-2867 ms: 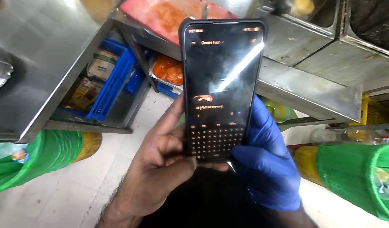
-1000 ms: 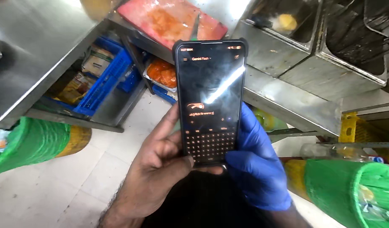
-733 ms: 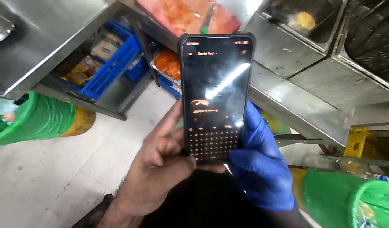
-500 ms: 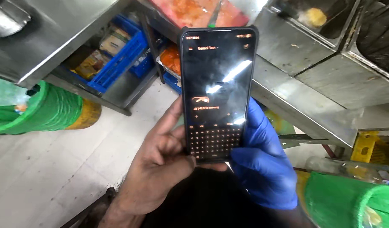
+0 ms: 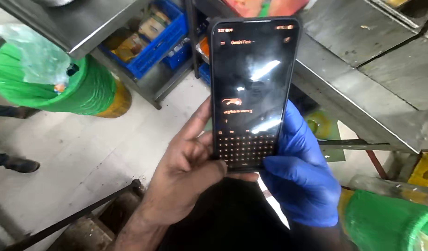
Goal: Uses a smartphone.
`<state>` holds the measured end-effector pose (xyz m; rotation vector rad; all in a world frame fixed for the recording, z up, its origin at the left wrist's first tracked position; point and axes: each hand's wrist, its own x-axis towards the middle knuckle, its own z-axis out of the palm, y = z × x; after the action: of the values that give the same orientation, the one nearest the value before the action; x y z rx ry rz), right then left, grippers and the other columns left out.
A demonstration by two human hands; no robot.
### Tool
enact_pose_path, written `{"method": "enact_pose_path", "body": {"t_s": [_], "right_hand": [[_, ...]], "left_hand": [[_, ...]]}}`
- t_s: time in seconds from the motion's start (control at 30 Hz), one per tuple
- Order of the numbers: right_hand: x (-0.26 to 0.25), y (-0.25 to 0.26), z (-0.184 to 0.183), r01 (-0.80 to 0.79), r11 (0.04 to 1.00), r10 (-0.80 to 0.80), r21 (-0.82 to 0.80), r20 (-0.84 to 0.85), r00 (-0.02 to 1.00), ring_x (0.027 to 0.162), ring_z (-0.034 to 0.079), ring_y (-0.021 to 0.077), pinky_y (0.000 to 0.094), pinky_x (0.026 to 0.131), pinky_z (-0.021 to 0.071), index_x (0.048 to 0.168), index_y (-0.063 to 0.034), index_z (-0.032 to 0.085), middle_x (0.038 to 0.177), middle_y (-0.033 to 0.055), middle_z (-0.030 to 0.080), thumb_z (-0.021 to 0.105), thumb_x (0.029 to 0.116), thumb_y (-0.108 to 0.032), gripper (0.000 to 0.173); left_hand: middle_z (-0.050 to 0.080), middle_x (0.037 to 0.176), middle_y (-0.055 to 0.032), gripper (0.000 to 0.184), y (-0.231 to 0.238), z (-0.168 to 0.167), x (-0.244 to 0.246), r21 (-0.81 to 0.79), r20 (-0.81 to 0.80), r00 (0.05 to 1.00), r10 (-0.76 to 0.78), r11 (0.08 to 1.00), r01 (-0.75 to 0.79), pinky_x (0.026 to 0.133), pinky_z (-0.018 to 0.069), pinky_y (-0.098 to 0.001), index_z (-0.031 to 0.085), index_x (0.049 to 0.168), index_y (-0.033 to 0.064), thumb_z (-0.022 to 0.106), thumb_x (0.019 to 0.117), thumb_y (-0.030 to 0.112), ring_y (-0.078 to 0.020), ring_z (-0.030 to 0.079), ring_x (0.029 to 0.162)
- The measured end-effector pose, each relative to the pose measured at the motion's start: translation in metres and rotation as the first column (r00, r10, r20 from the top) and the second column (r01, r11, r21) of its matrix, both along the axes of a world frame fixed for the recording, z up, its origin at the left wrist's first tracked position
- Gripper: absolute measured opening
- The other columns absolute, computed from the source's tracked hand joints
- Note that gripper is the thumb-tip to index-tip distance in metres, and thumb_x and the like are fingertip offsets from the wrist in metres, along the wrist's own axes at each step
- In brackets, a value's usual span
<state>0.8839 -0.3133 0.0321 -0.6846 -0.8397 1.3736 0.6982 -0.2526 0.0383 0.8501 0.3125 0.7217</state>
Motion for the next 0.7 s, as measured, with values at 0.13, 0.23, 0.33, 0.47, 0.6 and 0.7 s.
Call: {"method": "enact_pose_path", "body": {"t_s": [0.13, 0.23, 0.33, 0.47, 0.6, 0.7], "right_hand": [[-0.022, -0.018, 0.000, -0.021, 1.000, 0.022, -0.012, 0.003, 1.000, 0.106, 0.065, 0.0156, 0.0322, 0.078, 0.0615, 0.155, -0.0086, 0.031, 0.129, 0.0104, 0.058, 0.046, 0.0793, 0.009, 0.079], [-0.035, -0.029, -0.002, -0.031, 0.999, 0.032, -0.005, 0.022, 0.999, 0.106, 0.065, 0.0147, 0.0306, 0.078, 0.0604, 0.155, -0.0083, 0.030, 0.130, 0.0100, 0.058, 0.045, 0.0788, 0.009, 0.080], [-0.045, -0.032, -0.002, -0.067, 0.998, 0.067, -0.002, -0.001, 0.998, 0.100, 0.066, 0.0158, 0.0319, 0.071, 0.0618, 0.153, -0.0105, 0.032, 0.125, 0.0104, 0.059, 0.046, 0.0793, 0.009, 0.078], [-0.057, -0.036, -0.002, -0.085, 0.996, 0.085, -0.003, -0.008, 0.996, 0.100, 0.067, 0.0156, 0.0325, 0.072, 0.0619, 0.155, -0.0124, 0.031, 0.125, 0.0101, 0.059, 0.046, 0.0800, 0.008, 0.079], [-0.065, -0.037, -0.004, -0.083, 0.996, 0.083, 0.028, 0.000, 0.997, 0.102, 0.066, 0.0145, 0.0323, 0.077, 0.0615, 0.156, -0.0120, 0.029, 0.128, 0.0092, 0.059, 0.046, 0.0800, 0.008, 0.081], [-0.070, -0.033, -0.002, -0.102, 0.994, 0.102, 0.038, 0.003, 0.995, 0.103, 0.065, 0.0136, 0.0306, 0.078, 0.0605, 0.156, -0.0118, 0.029, 0.129, 0.0091, 0.058, 0.047, 0.0791, 0.009, 0.082]], "left_hand": [[0.058, 0.136, -0.0196, 0.082, -0.021, -0.001, -0.022, 0.014, -0.028, 0.998, 0.048, 0.999, -0.048, 0.082, 0.0634, -0.0525, 0.020, 0.162, 0.0158, 0.041, 0.0896, -0.017, -0.0344, 0.069, 0.109], [0.059, 0.135, -0.0208, 0.076, -0.034, -0.003, -0.033, 0.021, -0.047, 0.996, 0.080, 0.997, -0.079, 0.080, 0.0638, -0.0533, 0.023, 0.161, 0.0152, 0.039, 0.0935, -0.016, -0.0360, 0.070, 0.107], [0.060, 0.133, -0.0210, 0.074, -0.041, -0.003, -0.042, 0.034, -0.050, 0.993, 0.107, 0.994, -0.106, 0.079, 0.0637, -0.0540, 0.024, 0.161, 0.0168, 0.039, 0.0962, -0.015, -0.0363, 0.070, 0.106], [0.059, 0.135, -0.0212, 0.072, -0.046, -0.003, -0.054, 0.040, -0.021, 0.993, 0.118, 0.992, -0.117, 0.079, 0.0639, -0.0532, 0.025, 0.160, 0.0161, 0.040, 0.0965, -0.014, -0.0364, 0.070, 0.107], [0.059, 0.136, -0.0188, 0.075, -0.050, -0.004, -0.064, 0.066, -0.001, 0.992, 0.130, 0.989, -0.129, 0.081, 0.0641, -0.0507, 0.024, 0.161, 0.0154, 0.046, 0.0944, -0.013, -0.0335, 0.070, 0.108], [0.058, 0.137, -0.0187, 0.080, -0.050, -0.004, -0.069, 0.076, 0.012, 0.990, 0.144, 0.987, -0.144, 0.082, 0.0636, -0.0523, 0.022, 0.162, 0.0167, 0.048, 0.0920, -0.014, -0.0337, 0.070, 0.109]]}}
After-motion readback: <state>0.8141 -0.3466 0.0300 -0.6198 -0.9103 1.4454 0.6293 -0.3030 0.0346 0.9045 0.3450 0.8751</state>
